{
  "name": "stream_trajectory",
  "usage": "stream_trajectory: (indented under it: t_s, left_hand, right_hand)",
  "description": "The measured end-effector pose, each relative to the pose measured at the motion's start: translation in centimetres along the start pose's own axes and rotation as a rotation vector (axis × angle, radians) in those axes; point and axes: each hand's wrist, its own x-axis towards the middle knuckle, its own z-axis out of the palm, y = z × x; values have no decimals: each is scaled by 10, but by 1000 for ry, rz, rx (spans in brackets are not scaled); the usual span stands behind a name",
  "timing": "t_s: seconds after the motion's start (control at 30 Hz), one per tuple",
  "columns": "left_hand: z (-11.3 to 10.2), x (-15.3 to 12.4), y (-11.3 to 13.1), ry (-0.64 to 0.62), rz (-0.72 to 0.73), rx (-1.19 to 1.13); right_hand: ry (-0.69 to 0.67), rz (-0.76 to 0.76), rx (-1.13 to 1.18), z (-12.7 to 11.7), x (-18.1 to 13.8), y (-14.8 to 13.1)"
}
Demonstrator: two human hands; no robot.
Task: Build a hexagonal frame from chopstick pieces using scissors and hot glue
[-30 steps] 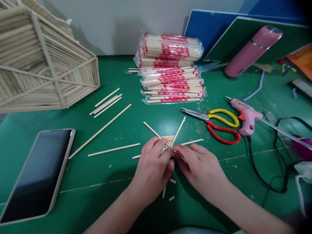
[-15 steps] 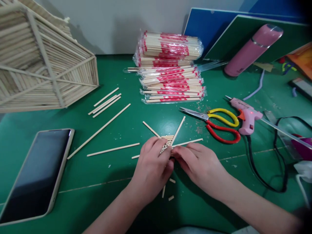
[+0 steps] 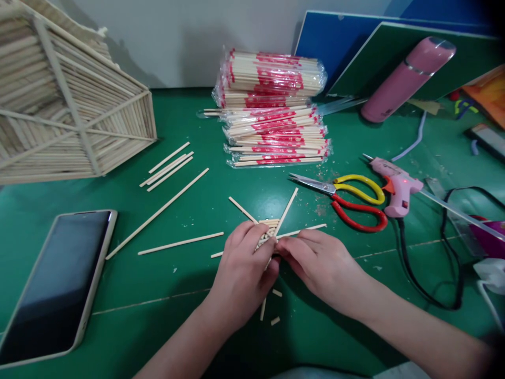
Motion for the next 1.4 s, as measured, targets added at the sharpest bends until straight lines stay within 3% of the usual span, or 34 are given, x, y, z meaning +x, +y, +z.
stream_trajectory:
  t_s: [0.37,0.57,0.97,1.4]
  left_hand:
    - [0,0,0,-7,-8,-9]
    - [-1,-1,1,-5,-6,-24]
    - [0,-3,1,-41,-16,-15]
    - [-1,-4,0,-50,-19,-25]
  right_hand:
    - [-7,-2,-1,-1,0,0]
    - [68,21,-24,5,0,-4]
    - [96,64,-35,9,-2,-8]
    - [54,-32,-4,6,2,-1]
